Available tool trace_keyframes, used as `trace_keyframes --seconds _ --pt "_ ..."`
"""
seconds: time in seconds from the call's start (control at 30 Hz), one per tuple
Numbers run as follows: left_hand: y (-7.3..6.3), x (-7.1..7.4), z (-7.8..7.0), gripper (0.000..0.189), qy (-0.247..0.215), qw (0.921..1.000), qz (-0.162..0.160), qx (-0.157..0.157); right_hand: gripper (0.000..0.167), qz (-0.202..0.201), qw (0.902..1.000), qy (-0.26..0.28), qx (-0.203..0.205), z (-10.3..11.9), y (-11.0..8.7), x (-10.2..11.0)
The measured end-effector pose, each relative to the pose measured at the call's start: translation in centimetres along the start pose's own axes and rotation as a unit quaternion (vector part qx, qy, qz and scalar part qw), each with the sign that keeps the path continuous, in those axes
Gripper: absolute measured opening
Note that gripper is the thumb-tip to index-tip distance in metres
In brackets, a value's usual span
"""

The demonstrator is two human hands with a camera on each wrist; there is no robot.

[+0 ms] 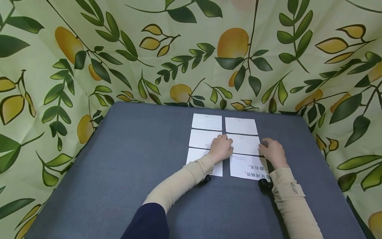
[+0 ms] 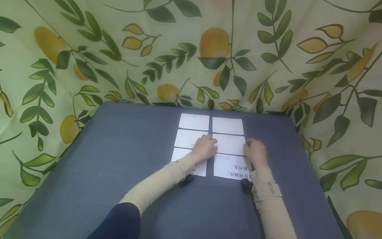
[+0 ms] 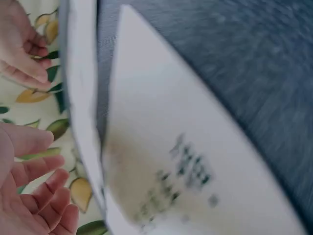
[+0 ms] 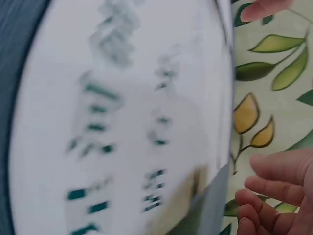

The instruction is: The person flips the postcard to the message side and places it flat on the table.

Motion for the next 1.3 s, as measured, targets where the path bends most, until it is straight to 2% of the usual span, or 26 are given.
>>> trace_keyframes --seconds 0.23,0.4,0.67,0.83,0.97,1.13,1.3 --pt "-0.9 3.1 1.4 0.032 -0.050 0.9978 -0.042 -0.005 0.043 -0.036 0.9989 0.002 0.031 1.2 -0.4 0.8" --pt "-1.2 4.7 3.0 0.035 -0.071 0.9958 -0.055 0.013 0.046 -0.047 0.9979 0.014 0.043 2.4 -0.9 1.3" --pt "-2.4 5.9 6.2 0.037 -0.099 0.9919 -0.057 0.056 0.052 -0.010 0.9951 0.061 0.077 4.8 -1.8 1.6" --pt "-3.7 5.6 8.3 0.041 -0.124 0.9880 -0.035 0.084 0.056 0.025 0.9901 0.110 0.083 6.4 -2.1 0.5" --pt "-4.8 5.1 9.7 0.044 -0.143 0.9840 -0.015 0.105 0.060 0.048 0.9848 0.152 0.068 7.2 -2.3 -1.0" --pt "-5.8 4.5 10.9 0.050 -0.188 0.9735 0.021 0.128 0.066 0.082 0.9739 0.209 0.033 7.9 -2.4 -3.3" --pt "-6.5 3.8 11.6 0.057 -0.227 0.9597 0.072 0.149 0.072 0.118 0.9556 0.270 0.008 8.2 -2.8 -5.0"
Point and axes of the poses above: each hand's wrist, its own y-axis towards the middle knuckle, its own x-axis out of the back of the hand, z = x × y, the point moved 3 cm from there along y, towards the middle knuckle, and after that the axes turned 14 degrees about x, right-handed, at the moved point
